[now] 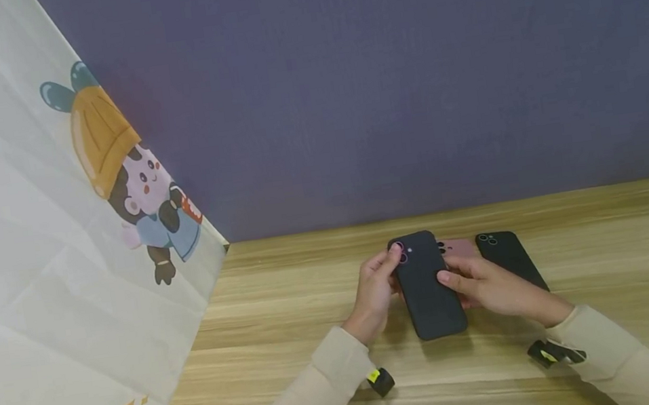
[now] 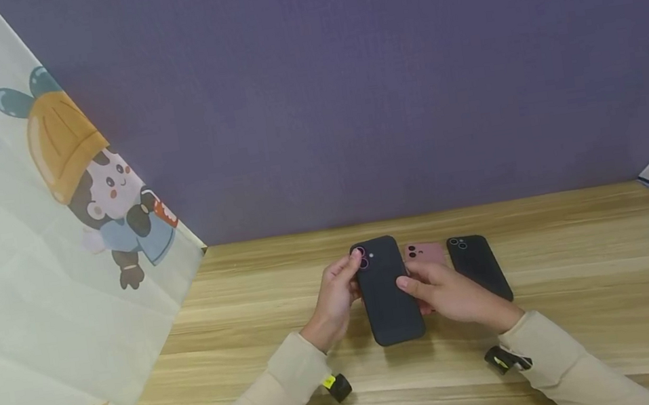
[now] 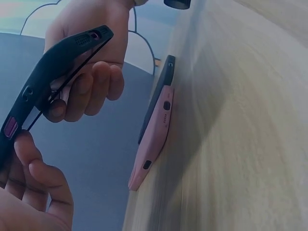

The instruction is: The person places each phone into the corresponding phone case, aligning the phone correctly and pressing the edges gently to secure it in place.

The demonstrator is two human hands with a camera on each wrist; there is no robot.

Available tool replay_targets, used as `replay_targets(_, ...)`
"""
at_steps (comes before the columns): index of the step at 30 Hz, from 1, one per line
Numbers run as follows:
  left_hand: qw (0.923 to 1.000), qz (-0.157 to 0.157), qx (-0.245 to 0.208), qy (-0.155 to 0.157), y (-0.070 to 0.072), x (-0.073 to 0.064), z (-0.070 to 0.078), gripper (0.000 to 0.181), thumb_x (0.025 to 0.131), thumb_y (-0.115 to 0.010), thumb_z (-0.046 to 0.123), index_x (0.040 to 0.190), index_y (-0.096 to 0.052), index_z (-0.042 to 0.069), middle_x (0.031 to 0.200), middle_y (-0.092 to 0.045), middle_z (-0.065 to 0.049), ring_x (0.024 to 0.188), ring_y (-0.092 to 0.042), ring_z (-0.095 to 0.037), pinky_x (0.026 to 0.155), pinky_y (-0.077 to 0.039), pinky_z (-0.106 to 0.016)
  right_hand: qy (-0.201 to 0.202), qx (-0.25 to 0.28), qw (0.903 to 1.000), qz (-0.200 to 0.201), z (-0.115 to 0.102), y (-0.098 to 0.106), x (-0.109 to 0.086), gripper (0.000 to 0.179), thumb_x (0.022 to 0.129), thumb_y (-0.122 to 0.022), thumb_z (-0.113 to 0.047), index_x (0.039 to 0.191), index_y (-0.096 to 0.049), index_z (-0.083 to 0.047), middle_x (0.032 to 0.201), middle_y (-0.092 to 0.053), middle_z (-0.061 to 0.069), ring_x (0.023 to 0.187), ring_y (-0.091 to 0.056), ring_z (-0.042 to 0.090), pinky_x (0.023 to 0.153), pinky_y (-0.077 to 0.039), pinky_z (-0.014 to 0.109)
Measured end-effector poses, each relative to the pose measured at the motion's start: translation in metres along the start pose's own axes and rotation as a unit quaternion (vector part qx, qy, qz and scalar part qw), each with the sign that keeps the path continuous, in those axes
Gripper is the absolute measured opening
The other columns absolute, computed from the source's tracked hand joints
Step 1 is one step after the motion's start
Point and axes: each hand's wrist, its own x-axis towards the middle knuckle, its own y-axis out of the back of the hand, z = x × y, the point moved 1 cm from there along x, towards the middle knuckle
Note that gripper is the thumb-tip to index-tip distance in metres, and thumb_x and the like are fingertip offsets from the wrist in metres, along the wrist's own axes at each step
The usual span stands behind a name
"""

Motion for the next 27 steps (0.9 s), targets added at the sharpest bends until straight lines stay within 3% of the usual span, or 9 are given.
replay_targets(6, 0.9999, 0.009, -0.001, 0.009, -0.0003, -0.001, 0.0021, 0.043, 0.107, -0.053, 0.034, 0.102, -0.067, -0.006, 0.069, -0.069, 0.009, 0.056, -0.059, -0.005, 0.052, -0.043, -0.023, -0.006, -0.012, 0.9998, 0.013, -0.0035, 0.0015, 0.0, 0.052, 0.111, -0.045, -0.025, 0.146, -0.039, 0.013, 0.133, -0.06, 0.034, 0.107, -0.073, 0.012, 0.086, -0.062, 0.034)
replay_targets(10, 0.9997, 0.017, -0.007, 0.014, 0.0001, 0.0, 0.0016, 0.039, 0.106, -0.054, 0.036, 0.098, -0.07, 0.001, 0.071, -0.069, 0.008, 0.06, -0.062, -0.005, 0.054, -0.047, -0.023, -0.013, -0.041, 0.9986, 0.03, -0.0042, 0.0019, 0.0012, 0.038, 0.11, -0.048, -0.026, 0.121, -0.053, 0.01, 0.098, -0.068, 0.019, 0.079, -0.069, 0.007, 0.068, -0.061, 0.029)
replay_targets(13, 0.9995, 0.023, -0.008, 0.02, 0.0008, 0.0004, 0.0005, 0.04, 0.107, -0.053, 0.036, 0.103, -0.07, 0.0, 0.074, -0.07, 0.007, 0.064, -0.065, -0.006, 0.059, -0.051, -0.024, -0.02, -0.055, 0.9976, 0.037, -0.0018, 0.0006, 0.0026, 0.032, 0.109, -0.05, -0.027, 0.1, -0.05, 0.004, 0.074, -0.054, 0.003, 0.061, -0.051, 0.008, 0.053, -0.049, 0.029)
replay_targets(19, 0.9988, 0.023, 0.026, 0.033, 0.0019, 0.0001, 0.0006, 0.046, 0.106, -0.052, 0.043, 0.103, -0.07, 0.001, 0.074, -0.068, 0.006, 0.064, -0.061, -0.007, 0.059, -0.048, -0.024, 0.004, -0.053, 0.9982, 0.028, -0.0005, -0.0009, 0.003, 0.032, 0.111, -0.045, -0.024, 0.102, -0.05, 0.006, 0.069, -0.053, 0.001, 0.057, -0.052, 0.01, 0.049, -0.046, 0.033)
replay_targets(27, 0.9987, 0.005, 0.036, 0.034, 0.0019, -0.0002, 0.0018, 0.044, 0.107, -0.05, 0.04, 0.108, -0.068, 0.0, 0.073, -0.065, 0.005, 0.061, -0.056, -0.008, 0.056, -0.043, -0.027, 0.044, -0.073, 0.9943, 0.063, -0.0015, -0.0013, 0.0027, 0.029, 0.111, -0.043, -0.019, 0.096, -0.05, 0.005, 0.063, -0.05, -0.001, 0.049, -0.043, 0.006, 0.041, -0.038, 0.029)
